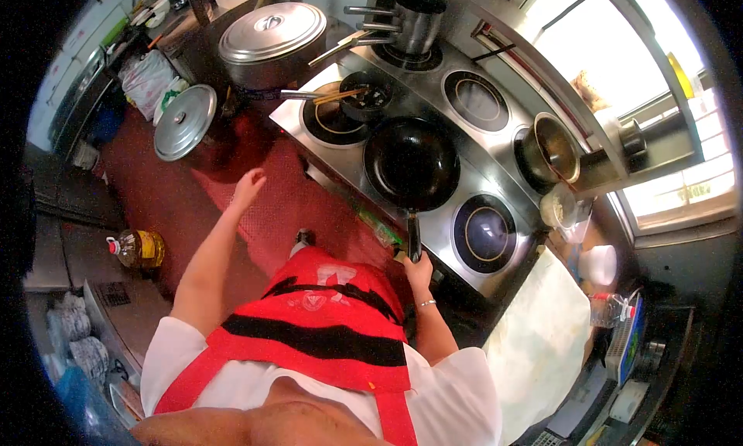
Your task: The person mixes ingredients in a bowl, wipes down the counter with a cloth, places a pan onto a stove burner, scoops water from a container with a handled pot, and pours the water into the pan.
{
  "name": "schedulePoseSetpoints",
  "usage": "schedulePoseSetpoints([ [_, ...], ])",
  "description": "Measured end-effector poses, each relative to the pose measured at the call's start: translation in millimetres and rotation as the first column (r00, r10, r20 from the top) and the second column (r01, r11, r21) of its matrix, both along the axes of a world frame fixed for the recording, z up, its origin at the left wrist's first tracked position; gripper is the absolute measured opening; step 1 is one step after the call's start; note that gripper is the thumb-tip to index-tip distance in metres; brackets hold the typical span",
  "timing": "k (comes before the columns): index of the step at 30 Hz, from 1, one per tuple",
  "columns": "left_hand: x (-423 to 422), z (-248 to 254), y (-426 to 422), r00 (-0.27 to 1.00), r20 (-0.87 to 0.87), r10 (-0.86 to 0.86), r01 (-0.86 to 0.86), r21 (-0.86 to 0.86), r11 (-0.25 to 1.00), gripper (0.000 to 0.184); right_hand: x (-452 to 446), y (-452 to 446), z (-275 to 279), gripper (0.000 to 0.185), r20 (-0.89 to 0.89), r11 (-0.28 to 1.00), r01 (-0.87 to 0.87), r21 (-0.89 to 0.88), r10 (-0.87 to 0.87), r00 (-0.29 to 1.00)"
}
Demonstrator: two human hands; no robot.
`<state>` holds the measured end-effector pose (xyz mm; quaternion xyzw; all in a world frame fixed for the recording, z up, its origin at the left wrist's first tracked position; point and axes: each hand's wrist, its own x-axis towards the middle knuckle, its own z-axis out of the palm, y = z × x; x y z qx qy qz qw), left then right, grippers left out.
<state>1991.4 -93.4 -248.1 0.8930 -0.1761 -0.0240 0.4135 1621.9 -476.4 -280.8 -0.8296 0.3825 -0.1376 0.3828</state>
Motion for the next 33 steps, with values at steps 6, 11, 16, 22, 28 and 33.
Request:
schedulePoseSetpoints([
  [6, 132, 31, -70, 0.966, 0.256, -0.043, -0.004, 0.182, 0.983, 0.042, 13, 22, 41, 0.022, -0.026, 0.961, 0.052, 0.273, -0.047, 0.999],
  [11, 202, 44, -107, 0.927, 0.335, -0.17, 0.057, 0.322, 0.945, 0.056, 25, 35, 36, 0.03, -0.132, 0.997, 0.063, 0.055, -0.055, 0.99],
  [16, 241, 43, -131, 0.906, 0.254, -0.34, 0.159, 0.539, 0.827, 0.059, 24, 47, 17, 0.032, -0.229, 0.97, 0.209, 0.127, -0.176, 0.957],
  [22, 266, 29, -147, 0.854, 0.193, -0.482, 0.307, 0.561, 0.769, 0.05, 50, 73, 45, 0.034, -0.286, 0.895, 0.404, 0.192, -0.343, 0.895],
  [28, 274, 26, -151, 0.891, 0.096, -0.445, 0.288, 0.637, 0.715, 0.039, 60, 86, 49, 0.035, -0.3, 0.88, 0.429, 0.204, -0.361, 0.883],
  [33, 265, 10, -148, 0.89, -0.051, -0.453, 0.404, 0.549, 0.732, 0.039, 56, 86, 36, 0.037, -0.261, 0.884, 0.433, 0.178, -0.381, 0.887],
])
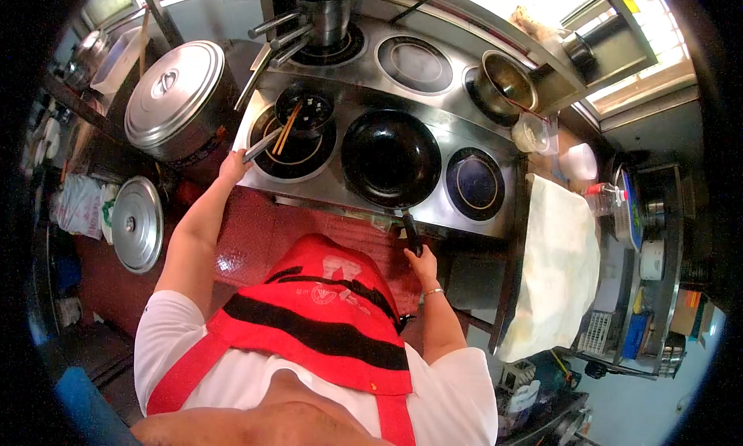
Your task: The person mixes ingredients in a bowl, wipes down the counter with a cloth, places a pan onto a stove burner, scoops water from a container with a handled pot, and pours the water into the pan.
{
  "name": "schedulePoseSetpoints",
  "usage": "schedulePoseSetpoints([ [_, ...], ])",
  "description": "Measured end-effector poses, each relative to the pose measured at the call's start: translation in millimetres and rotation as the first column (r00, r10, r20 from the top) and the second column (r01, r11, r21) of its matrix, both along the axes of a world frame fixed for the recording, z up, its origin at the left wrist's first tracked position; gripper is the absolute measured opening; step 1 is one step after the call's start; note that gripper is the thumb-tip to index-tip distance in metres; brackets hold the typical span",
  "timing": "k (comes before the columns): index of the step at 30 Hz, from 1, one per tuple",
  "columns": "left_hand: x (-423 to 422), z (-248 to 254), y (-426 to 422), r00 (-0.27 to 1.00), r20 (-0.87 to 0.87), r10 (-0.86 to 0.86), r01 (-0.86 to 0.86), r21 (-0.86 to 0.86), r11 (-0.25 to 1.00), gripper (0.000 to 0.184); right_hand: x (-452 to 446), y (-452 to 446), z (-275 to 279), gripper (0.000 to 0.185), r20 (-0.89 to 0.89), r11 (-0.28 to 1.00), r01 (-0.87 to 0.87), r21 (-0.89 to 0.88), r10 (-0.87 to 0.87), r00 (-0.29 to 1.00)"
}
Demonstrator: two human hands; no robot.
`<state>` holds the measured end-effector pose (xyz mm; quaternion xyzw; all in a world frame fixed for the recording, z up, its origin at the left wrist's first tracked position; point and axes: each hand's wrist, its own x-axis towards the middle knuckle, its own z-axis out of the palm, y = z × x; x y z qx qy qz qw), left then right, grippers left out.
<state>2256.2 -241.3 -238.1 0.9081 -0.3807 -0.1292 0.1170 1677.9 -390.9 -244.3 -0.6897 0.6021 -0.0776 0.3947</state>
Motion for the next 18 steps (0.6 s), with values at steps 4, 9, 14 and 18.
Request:
schedulePoseSetpoints([
  [4, -16, -15, 0, 0.996, -0.085, 0.019, -0.022, -0.041, 0.999, 0.038, -8, -5, -15, 0.038, -0.081, 0.99, -0.058, -0.125, 0.048, 0.996],
  [9, -50, -7, 2, 0.995, -0.094, 0.03, -0.038, -0.078, 0.996, 0.032, -10, -7, -6, 0.039, -0.068, 0.993, -0.061, -0.102, 0.054, 0.996],
  [14, -76, -19, 0, 0.994, -0.065, 0.084, -0.089, -0.087, 0.992, 0.033, -24, -18, -33, 0.038, -0.073, 0.966, -0.1, -0.237, 0.085, 0.994],
  [18, -108, 0, 0, 0.983, -0.099, 0.157, -0.161, -0.04, 0.986, 0.034, -23, -17, -19, 0.04, -0.096, 0.952, -0.133, -0.274, 0.111, 0.989],
])
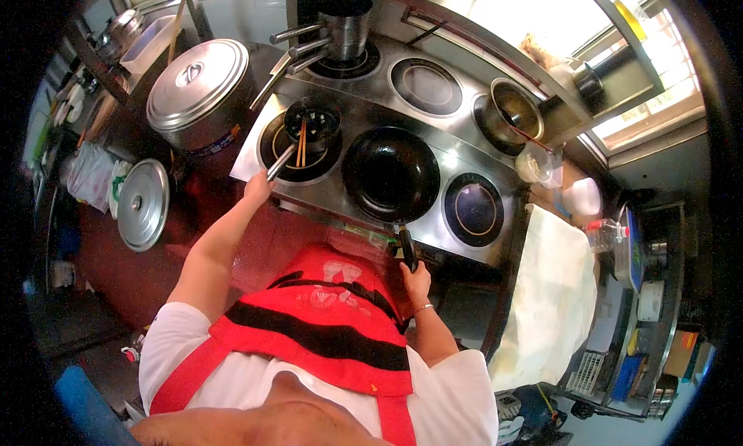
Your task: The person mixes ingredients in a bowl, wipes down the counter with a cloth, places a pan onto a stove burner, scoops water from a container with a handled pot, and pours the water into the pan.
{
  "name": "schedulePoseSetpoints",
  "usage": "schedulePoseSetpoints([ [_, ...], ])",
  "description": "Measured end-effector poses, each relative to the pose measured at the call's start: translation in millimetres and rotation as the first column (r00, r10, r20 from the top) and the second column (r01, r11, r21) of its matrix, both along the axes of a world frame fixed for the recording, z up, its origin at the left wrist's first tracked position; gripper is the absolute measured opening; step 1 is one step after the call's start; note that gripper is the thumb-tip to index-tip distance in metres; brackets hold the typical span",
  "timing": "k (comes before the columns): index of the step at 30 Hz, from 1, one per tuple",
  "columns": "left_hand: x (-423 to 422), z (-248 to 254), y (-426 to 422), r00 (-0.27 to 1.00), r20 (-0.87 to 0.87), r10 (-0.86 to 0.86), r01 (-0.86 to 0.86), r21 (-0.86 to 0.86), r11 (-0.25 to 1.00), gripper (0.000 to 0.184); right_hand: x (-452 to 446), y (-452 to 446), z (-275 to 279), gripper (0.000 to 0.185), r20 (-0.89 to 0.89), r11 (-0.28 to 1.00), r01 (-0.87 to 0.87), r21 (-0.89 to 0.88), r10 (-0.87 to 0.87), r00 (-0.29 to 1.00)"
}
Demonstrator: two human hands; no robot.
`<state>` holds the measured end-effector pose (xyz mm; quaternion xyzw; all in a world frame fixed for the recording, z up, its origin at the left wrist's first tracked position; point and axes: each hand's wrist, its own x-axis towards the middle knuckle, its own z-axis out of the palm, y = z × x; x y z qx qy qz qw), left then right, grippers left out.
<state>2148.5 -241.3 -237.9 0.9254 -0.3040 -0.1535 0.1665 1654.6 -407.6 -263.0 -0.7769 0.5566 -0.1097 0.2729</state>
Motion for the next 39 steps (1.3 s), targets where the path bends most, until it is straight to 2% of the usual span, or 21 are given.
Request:
schedulePoseSetpoints([
  [3, -11, -9, 2, 0.999, -0.021, 0.03, -0.031, -0.029, 0.999, 0.036, -1, 2, 3, 0.042, -0.037, 0.999, -0.006, -0.043, 0.004, 0.999],
  [6, -29, -7, 12, 0.967, -0.204, 0.154, -0.212, -0.303, 0.929, 0.039, 2, 6, 14, 0.042, -0.025, 0.99, -0.064, -0.125, 0.061, 0.998],
  [7, -40, -2, 16, 0.932, -0.278, 0.234, -0.321, -0.325, 0.889, 0.041, -5, 1, -4, 0.042, 0.083, 1.0, -0.016, 0.027, 0.014, 0.996],
  [8, -43, -21, 28, 0.967, -0.137, 0.217, -0.256, -0.512, 0.82, 0.042, -10, -1, -8, 0.041, 0.163, 0.995, -0.045, 0.086, 0.03, 0.986],
  [9, -50, -33, 35, 0.94, -0.095, 0.328, -0.32, -0.585, 0.745, 0.041, -7, 0, 4, 0.04, 0.162, 0.994, -0.096, -0.046, 0.102, 0.982],
  [10, -62, -31, 45, 0.91, -0.147, 0.388, -0.391, -0.614, 0.685, 0.041, -10, -8, 9, 0.053, 0.053, 0.986, -0.111, 0.124, 0.105, 0.993],
  [11, -75, -33, 62, 0.881, -0.198, 0.43, -0.448, -0.643, 0.621, 0.041, -13, -11, 2, 0.055, 0.155, 0.984, -0.17, 0.042, 0.162, 0.975],
  [13, -107, -64, 99, 0.801, -0.12, 0.586, -0.53, -0.597, 0.603, 0.044, -19, -27, -35, 0.064, 0.047, 0.974, -0.108, 0.198, 0.101, 0.994],
  [15, -150, -79, 152, 0.796, -0.218, 0.564, -0.605, -0.291, 0.741, 0.047, -27, -22, -49, 0.075, -0.054, 0.987, -0.162, -0.013, 0.161, 0.985],
  [17, -190, -116, 203, 0.773, -0.332, 0.54, -0.546, 0.084, 0.834, 0.051, -18, -16, -47, 0.079, -0.062, 0.985, -0.168, 0.035, 0.169, 0.984],
  [19, -233, -146, 250, 0.714, -0.381, 0.588, -0.507, 0.298, 0.809, 0.043, -7, -4, -32, 0.083, -0.08, 0.984, -0.16, 0.081, 0.166, 0.983],
  [21, -274, -158, 299, 0.809, -0.33, 0.486, -0.38, 0.336, 0.862, 0.034, 19, 22, 14, 0.083, -0.227, 0.993, 0.011, 0.121, 0.017, 0.974],
  [22, -290, -169, 323, 0.805, -0.355, 0.475, -0.335, 0.389, 0.858, 0.032, 23, 26, 13, 0.085, -0.084, 0.923, 0.133, 0.362, -0.11, 0.99],
  [23, -300, -176, 341, 0.8, -0.381, 0.464, -0.285, 0.439, 0.852, 0.031, 23, 24, 7, 0.085, -0.08, 0.924, 0.117, 0.365, -0.094, 0.992],
  [25, -314, -160, 362, 0.725, -0.375, 0.578, -0.434, 0.403, 0.806, 0.041, 21, 15, -20, 0.085, -0.198, 0.993, 0.033, 0.114, -0.01, 0.98],
  [26, -319, -153, 371, 0.643, -0.38, 0.665, -0.558, 0.364, 0.746, 0.053, 9, 2, -75, 0.083, -0.245, 0.997, 0.036, -0.075, -0.053, 0.968],
  [28, -318, -164, 391, 0.589, -0.397, 0.704, -0.609, 0.355, 0.709, 0.054, 22, 18, -27, 0.083, -0.219, 0.998, 0.051, 0.022, -0.045, 0.975],
  [33, -281, -178, 440, 0.54, -0.498, 0.678, -0.625, 0.302, 0.72, 0.058, 122, 96, 1, 0.077, -0.03, 0.894, -0.447, 0.016, 0.448, 0.894],
  [36, -253, -147, 468, 0.442, -0.538, 0.718, -0.704, 0.288, 0.649, 0.055, 204, 164, -2, 0.074, 0.029, 0.667, -0.742, 0.073, 0.742, 0.67],
  [38, -239, -171, 495, 0.624, -0.462, 0.63, -0.662, 0.115, 0.741, 0.049, 260, 215, -5, 0.072, 0.04, 0.463, -0.876, 0.137, 0.881, 0.472],
  [39, -234, -151, 503, 0.586, -0.473, 0.658, -0.709, 0.093, 0.699, 0.047, 286, 241, -7, 0.071, 0.036, 0.353, -0.918, 0.179, 0.931, 0.364],
])
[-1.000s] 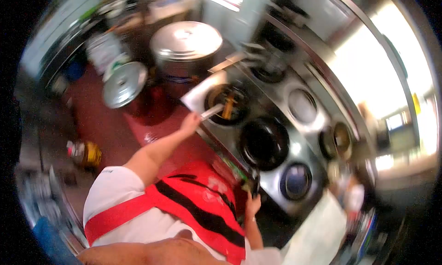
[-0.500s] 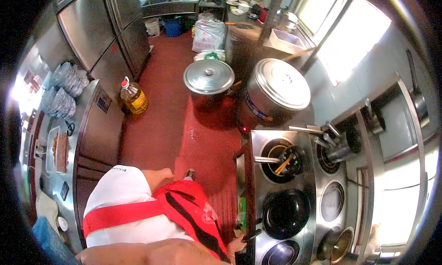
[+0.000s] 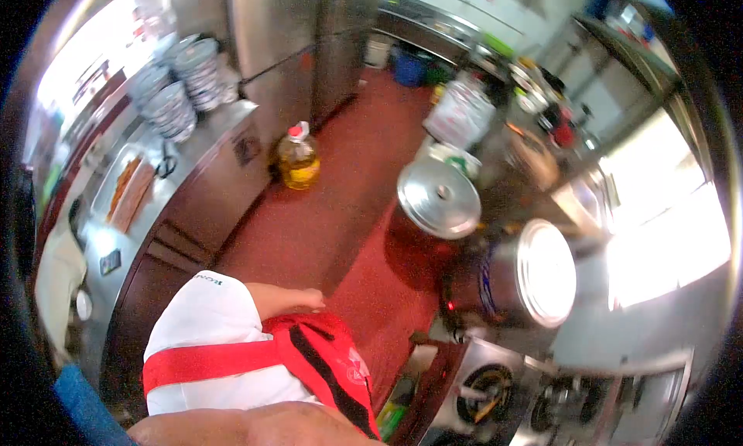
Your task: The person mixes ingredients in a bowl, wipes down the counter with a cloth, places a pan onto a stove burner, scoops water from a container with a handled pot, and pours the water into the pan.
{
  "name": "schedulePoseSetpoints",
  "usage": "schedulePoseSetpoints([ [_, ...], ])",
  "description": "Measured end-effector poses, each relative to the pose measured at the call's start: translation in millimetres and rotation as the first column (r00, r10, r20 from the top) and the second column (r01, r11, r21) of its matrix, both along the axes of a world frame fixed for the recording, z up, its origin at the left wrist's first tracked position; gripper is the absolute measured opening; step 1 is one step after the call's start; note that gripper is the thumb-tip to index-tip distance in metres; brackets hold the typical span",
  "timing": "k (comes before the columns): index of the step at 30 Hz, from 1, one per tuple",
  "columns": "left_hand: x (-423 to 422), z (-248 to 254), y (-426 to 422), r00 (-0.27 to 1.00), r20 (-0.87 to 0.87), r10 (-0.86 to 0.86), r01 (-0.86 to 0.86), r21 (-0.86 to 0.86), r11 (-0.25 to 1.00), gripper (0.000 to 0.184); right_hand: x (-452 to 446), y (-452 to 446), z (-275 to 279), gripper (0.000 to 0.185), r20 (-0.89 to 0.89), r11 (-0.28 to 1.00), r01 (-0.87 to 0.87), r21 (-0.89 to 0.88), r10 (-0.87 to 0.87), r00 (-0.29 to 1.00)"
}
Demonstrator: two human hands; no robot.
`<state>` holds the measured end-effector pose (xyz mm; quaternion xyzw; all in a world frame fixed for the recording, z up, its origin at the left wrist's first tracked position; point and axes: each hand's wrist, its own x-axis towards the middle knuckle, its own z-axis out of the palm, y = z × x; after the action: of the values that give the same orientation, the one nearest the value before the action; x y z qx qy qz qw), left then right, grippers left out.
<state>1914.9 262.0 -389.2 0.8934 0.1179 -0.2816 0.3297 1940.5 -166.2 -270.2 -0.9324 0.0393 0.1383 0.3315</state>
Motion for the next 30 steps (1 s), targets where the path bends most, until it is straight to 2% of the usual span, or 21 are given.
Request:
schedulePoseSetpoints([
  [1, 6, 23, 9, 0.998, 0.007, 0.069, -0.069, -0.018, 0.997, 0.046, 25, 27, -3, 0.07, -0.039, 0.993, -0.115, 0.016, 0.116, 0.993],
  [3, 23, -9, 34, 0.99, 0.127, -0.068, 0.072, -0.03, 0.997, 0.045, 73, 82, -8, 0.067, -0.111, 0.945, -0.324, 0.042, 0.326, 0.939],
  [5, 32, 10, 45, 0.982, 0.188, -0.021, 0.039, -0.094, 0.995, 0.043, 115, 134, -13, 0.065, -0.189, 0.865, -0.499, 0.05, 0.499, 0.846],
  [7, 39, 31, 56, 0.982, 0.169, -0.079, 0.107, -0.162, 0.981, 0.038, 150, 180, -20, 0.063, -0.259, 0.774, -0.631, 0.051, 0.621, 0.74],
  [12, 52, 65, 82, 0.995, 0.066, -0.072, 0.087, -0.272, 0.958, 0.046, 224, 268, -46, 0.058, -0.405, 0.537, -0.842, 0.045, 0.781, 0.476],
  [16, 64, 85, 128, 0.988, -0.113, 0.103, -0.144, -0.462, 0.875, 0.051, 288, 315, -77, 0.053, -0.484, 0.376, -0.925, 0.052, 0.82, 0.306],
  [19, 84, 103, 173, 0.894, -0.351, 0.277, -0.443, -0.604, 0.663, 0.055, 343, 335, -97, 0.05, -0.497, 0.267, -0.961, 0.064, 0.844, 0.202],
  [21, 106, 126, 202, 0.752, -0.562, 0.345, -0.659, -0.63, 0.412, 0.058, 378, 338, -106, 0.048, -0.485, 0.212, -0.976, 0.058, 0.86, 0.158],
  [22, 121, 142, 219, 0.672, -0.654, 0.347, -0.74, -0.614, 0.274, 0.06, 391, 354, -105, 0.047, -0.557, 0.195, -0.976, 0.099, 0.823, 0.108],
  [23, 133, 161, 235, 0.604, -0.723, 0.335, -0.793, -0.585, 0.169, 0.061, 406, 375, -101, 0.047, -0.619, 0.179, -0.973, 0.144, 0.784, 0.052],
  [24, 148, 176, 247, 0.553, -0.792, 0.26, -0.823, -0.568, 0.018, 0.054, 421, 389, -95, 0.046, -0.668, 0.189, -0.966, 0.176, 0.744, 0.024],
  [25, 163, 187, 268, 0.571, -0.769, 0.289, -0.812, -0.581, 0.057, 0.053, 437, 405, -89, 0.046, -0.697, 0.192, -0.959, 0.21, 0.717, -0.009],
  [29, 231, 253, 334, 0.507, -0.8, 0.321, -0.858, -0.505, 0.095, 0.043, 501, 465, -65, 0.043, -0.732, 0.259, -0.929, 0.265, 0.681, -0.019],
  [30, 238, 220, 359, 0.709, -0.615, 0.345, -0.693, -0.52, 0.499, 0.045, 515, 479, -62, 0.043, -0.731, 0.271, -0.923, 0.275, 0.682, -0.017],
])
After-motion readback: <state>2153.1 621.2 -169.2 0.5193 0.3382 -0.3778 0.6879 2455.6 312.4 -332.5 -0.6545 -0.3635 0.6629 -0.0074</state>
